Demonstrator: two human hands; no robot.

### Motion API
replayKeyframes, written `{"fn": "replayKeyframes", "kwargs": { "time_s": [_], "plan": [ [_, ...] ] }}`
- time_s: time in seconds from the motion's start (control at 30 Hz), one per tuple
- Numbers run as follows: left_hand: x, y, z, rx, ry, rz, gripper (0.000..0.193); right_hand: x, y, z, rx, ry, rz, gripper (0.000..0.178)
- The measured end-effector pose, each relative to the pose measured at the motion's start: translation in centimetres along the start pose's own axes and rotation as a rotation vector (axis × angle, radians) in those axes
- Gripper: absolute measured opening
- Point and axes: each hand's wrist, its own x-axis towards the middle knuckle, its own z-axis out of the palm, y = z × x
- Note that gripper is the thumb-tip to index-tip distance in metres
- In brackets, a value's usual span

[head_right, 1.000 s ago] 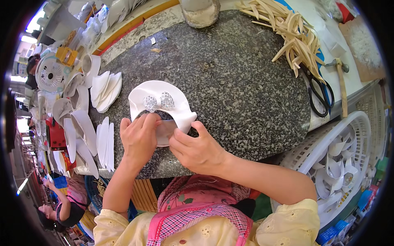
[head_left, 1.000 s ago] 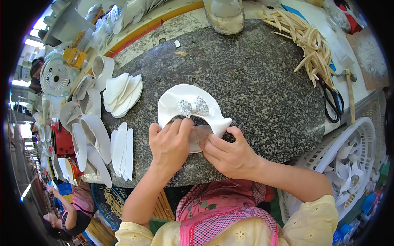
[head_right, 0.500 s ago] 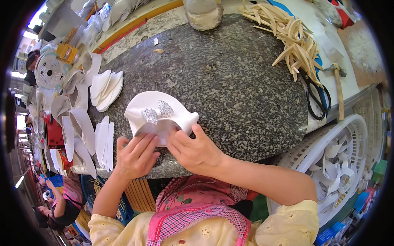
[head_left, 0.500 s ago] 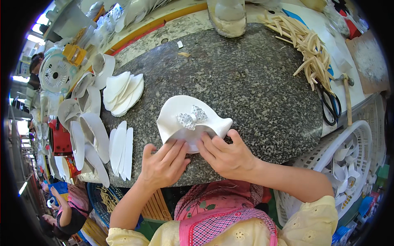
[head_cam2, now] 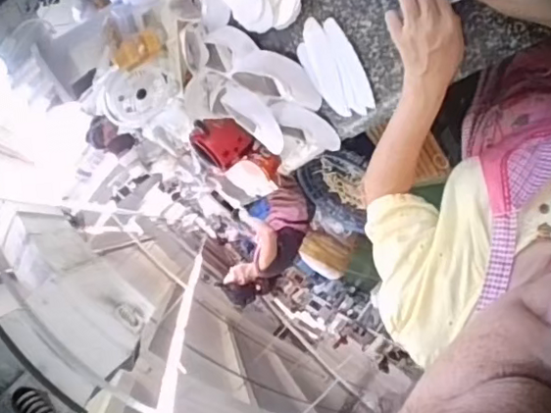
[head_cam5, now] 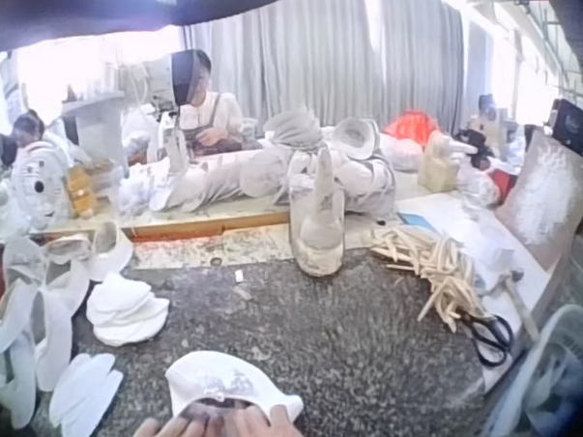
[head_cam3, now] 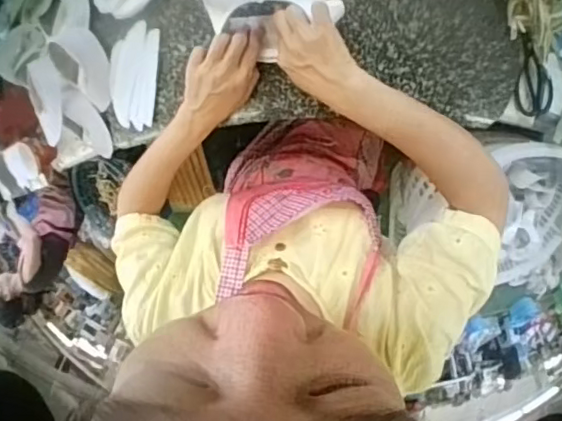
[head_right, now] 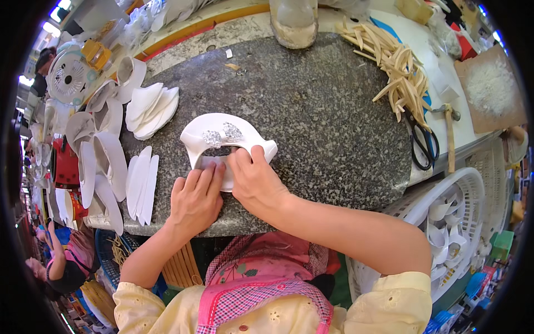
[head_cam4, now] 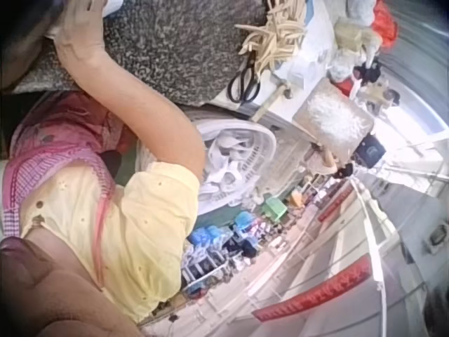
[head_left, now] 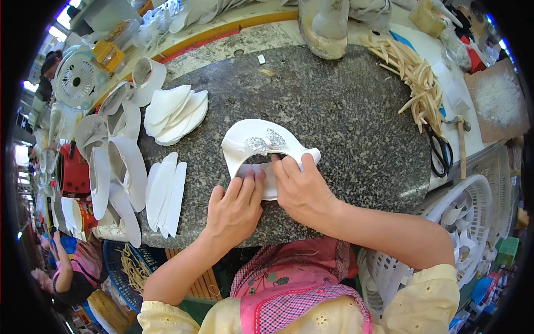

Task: The person assembles fabric shoe parts by folding the uppers, inserting inner lining pieces by hand, and smoothing and shaping the edges.

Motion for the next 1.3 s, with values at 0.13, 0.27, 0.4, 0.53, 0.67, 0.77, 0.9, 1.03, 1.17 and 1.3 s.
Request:
{"fn": "replayKeyframes", "kwargs": {
  "time_s": [0.13,0.27,0.4,0.53,0.67,0.77,0.9,1.03,1.17,1.3],
  "plan": [
    [-0.3,0.0,0.0,0.113,0.001,0.061,0.042,-2.7,0.6,0.8,0.094,0.227,-0.013,0.042],
    [0.7,1.2,-0.2,0.126,-0.009,0.065,0.037,-3.3,0.2,-0.2,0.110,0.124,0.016,0.040],
    [-0.3,0.8,0.8,0.106,0.164,0.062,0.038,-2.7,0.5,-0.6,0.108,0.139,0.013,0.037],
    [0.1,-0.1,0.4,0.049,0.082,0.120,0.038,-4.5,1.7,-1.1,0.040,0.106,-0.031,0.031],
    [0.6,-1.4,-1.2,-0.140,0.110,0.136,0.032,-3.9,2.8,-2.9,0.688,0.285,0.115,0.029],
    [0.2,-1.0,-2.9,-0.530,0.166,0.084,0.035,-5.0,2.5,-2.0,1.256,0.761,0.716,0.022],
    [0.0,0.3,-4.2,-0.684,0.194,0.107,0.034,-6.1,0.9,1.2,2.485,0.461,0.573,0.048],
    [-1.1,0.4,-3.8,-0.693,0.165,0.100,0.031,-2.4,2.5,-2.8,2.495,0.432,0.548,0.041],
    [-0.9,0.2,-5.5,-0.474,0.453,0.019,0.025,-1.2,3.9,-3.8,2.316,0.472,0.502,0.030],
    [-1.6,1.1,-5.7,-0.206,0.617,0.006,0.025,-1.2,2.9,-3.6,2.397,0.535,0.061,0.017]
  ]
}}
